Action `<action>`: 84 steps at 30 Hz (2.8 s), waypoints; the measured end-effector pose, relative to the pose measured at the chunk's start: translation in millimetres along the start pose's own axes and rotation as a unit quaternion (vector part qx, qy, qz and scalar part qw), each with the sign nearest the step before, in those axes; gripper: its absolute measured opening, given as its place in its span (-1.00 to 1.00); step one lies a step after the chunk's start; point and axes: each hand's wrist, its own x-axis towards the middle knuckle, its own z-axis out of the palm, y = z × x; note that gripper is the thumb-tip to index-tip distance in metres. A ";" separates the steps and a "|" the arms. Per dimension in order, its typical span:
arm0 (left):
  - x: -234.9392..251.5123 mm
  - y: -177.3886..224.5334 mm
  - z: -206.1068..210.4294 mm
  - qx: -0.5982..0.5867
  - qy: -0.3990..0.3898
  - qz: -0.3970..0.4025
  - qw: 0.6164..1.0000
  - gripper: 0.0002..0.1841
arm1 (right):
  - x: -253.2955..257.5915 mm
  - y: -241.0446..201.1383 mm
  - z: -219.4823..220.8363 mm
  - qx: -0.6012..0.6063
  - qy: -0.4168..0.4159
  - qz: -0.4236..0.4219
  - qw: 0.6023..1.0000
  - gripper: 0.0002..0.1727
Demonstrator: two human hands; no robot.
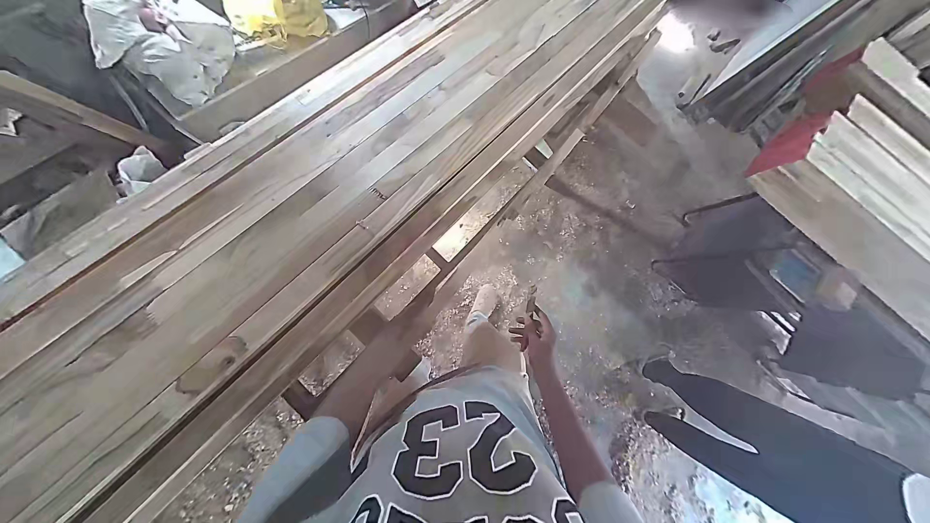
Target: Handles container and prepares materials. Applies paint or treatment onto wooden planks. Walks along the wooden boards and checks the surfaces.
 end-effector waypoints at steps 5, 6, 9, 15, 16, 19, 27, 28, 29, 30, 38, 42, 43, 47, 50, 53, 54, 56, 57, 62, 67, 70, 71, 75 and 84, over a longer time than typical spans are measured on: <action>48.2 10.9 1.5 0.269 0.173 0.145 0.936 -0.40 | 100.7 -27.4 -30.2 -0.017 -0.024 -0.004 1.000 -0.45; 45.6 17.1 16.3 0.261 0.226 0.207 0.915 -0.50 | 126.1 -33.4 -37.7 -0.040 -0.041 -0.019 0.998 -0.44; 33.6 54.0 85.2 0.280 0.181 0.259 0.907 -0.63 | 196.8 -62.5 -53.9 -0.163 -0.091 -0.074 0.980 -0.42; 111.9 35.6 216.0 0.280 -0.058 -0.050 0.957 -0.19 | 326.6 -120.6 -35.0 -0.357 -0.104 -0.237 0.898 -0.37; 121.7 34.5 228.7 0.284 -0.087 -0.085 0.951 -0.13 | 342.9 -128.1 -28.6 -0.371 -0.094 -0.249 0.889 -0.33; 126.3 42.6 246.3 0.261 -0.154 -0.088 0.949 -0.30 | 373.7 -132.2 -21.6 -0.408 -0.082 -0.239 0.877 -0.25; 83.6 84.1 216.0 0.045 -0.234 0.189 0.953 -0.55 | 401.0 -114.1 -43.3 -0.443 -0.118 -0.270 0.847 -0.26; 73.2 88.6 213.0 0.016 -0.257 0.236 0.937 -0.59 | 399.3 -111.7 -48.7 -0.452 -0.128 -0.267 0.841 -0.27; 63.9 91.5 209.1 -0.003 -0.274 0.275 0.922 -0.60 | 398.1 -108.7 -54.9 -0.474 -0.145 -0.259 0.829 -0.30; 56.3 93.4 204.1 -0.006 -0.278 0.309 0.910 -0.60 | 398.0 -106.5 -61.0 -0.512 -0.168 -0.246 0.806 -0.36; 39.3 121.1 177.6 0.151 -0.049 0.298 0.941 -0.62 | 369.9 -89.4 -94.7 -0.134 -0.082 -0.118 0.981 -0.45; 68.7 173.6 142.5 0.159 0.223 0.310 0.910 -0.69 | 396.9 -149.4 -79.9 -0.049 -0.084 -0.082 0.992 -0.67; 82.7 188.4 132.3 0.173 0.255 0.295 0.905 -0.64 | 410.9 -166.5 -71.5 -0.072 -0.091 -0.074 0.991 -0.61; 136.5 219.7 113.7 0.212 0.245 0.269 0.907 -0.62 | 473.5 -170.0 -42.4 -0.239 -0.142 -0.045 0.960 -0.22; 155.0 222.7 118.4 0.251 0.257 0.271 0.893 -0.69 | 493.4 -164.8 -49.9 -0.299 -0.178 -0.064 0.935 -0.30; 153.6 218.1 127.6 0.242 0.296 0.270 0.884 -0.69 | 504.1 -149.4 -99.4 -0.521 -0.260 -0.025 0.813 -0.24; 152.0 222.8 127.2 0.233 0.293 0.259 0.890 -0.70 | 509.6 -141.1 -116.6 -0.589 -0.287 -0.007 0.756 -0.25; 147.8 234.7 117.7 0.216 0.268 0.222 0.912 -0.71 | 510.5 -120.0 -136.7 -0.623 -0.278 0.006 0.731 -0.35; 146.4 238.5 113.4 0.209 0.255 0.205 0.922 -0.72 | 505.7 -109.8 -142.5 -0.595 -0.260 0.006 0.761 -0.33; 153.4 235.9 106.4 0.135 0.242 0.178 0.944 -0.75 | 476.4 -104.5 -150.8 -0.543 -0.296 -0.002 0.786 -0.21; 147.9 244.1 109.7 0.026 0.277 0.099 0.955 -0.78 | 480.9 -103.6 -148.4 -0.550 -0.331 -0.010 0.767 -0.23; 146.0 245.3 112.0 0.099 0.270 0.106 0.952 -0.76 | 484.5 -115.9 -144.5 -0.536 -0.310 -0.008 0.785 -0.24; 145.9 242.0 114.1 0.136 0.269 0.128 0.945 -0.74 | 486.9 -118.9 -145.0 -0.540 -0.306 -0.005 0.784 -0.24; 149.1 239.9 119.9 0.275 0.263 0.165 0.910 -0.72 | 502.1 -119.8 -152.3 -0.541 -0.308 -0.006 0.783 -0.25; 146.6 260.6 120.7 0.366 0.223 0.135 0.893 -0.67 | 508.8 -116.4 -155.5 -0.513 -0.282 0.010 0.811 -0.24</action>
